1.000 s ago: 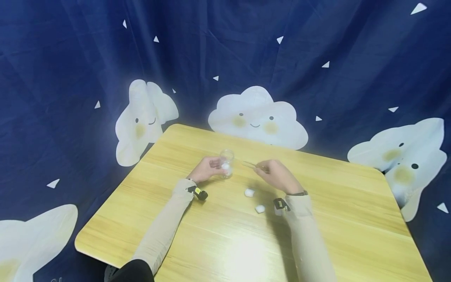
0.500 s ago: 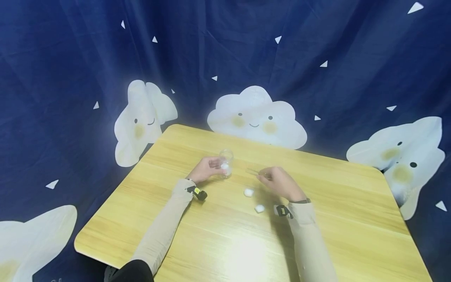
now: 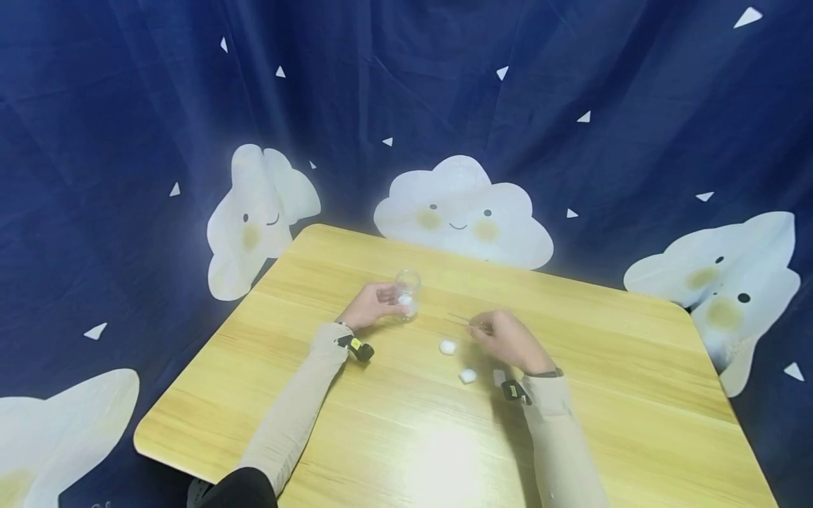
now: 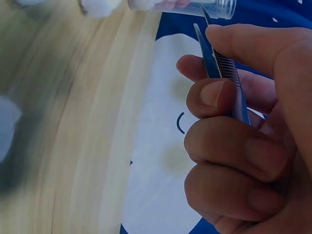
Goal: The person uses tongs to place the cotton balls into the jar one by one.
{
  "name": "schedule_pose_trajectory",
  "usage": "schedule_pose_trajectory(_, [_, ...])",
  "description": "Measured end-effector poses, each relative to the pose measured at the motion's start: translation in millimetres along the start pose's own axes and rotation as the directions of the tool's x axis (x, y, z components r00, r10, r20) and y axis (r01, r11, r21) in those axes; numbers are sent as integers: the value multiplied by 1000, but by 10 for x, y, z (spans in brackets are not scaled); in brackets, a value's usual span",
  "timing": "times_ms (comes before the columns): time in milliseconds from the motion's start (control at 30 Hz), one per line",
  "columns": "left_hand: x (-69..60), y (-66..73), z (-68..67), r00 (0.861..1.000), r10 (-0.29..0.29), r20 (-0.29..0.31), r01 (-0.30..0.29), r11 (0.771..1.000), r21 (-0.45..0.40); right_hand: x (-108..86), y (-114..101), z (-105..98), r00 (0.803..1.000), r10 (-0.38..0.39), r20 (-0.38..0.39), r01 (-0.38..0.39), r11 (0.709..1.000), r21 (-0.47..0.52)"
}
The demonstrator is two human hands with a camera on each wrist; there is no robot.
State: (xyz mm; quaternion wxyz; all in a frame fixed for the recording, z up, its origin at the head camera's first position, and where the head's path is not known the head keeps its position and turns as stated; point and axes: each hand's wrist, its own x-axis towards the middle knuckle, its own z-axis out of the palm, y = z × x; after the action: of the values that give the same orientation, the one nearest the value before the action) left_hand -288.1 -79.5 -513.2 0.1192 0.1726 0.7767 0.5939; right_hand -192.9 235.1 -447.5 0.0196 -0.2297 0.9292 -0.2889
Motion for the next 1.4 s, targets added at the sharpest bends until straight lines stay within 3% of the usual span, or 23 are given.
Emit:
schedule_pose_trajectory(900, [20,-27,-9,1000,-5,9,5,1000,4,-219,137,148,995,29,101,-30,1000,9])
schedule_pose_trajectory(1400, [49,-61,-16,1000,-1,11,1,1000,-1,-279,204,222,993,52,110,-50,999,-20])
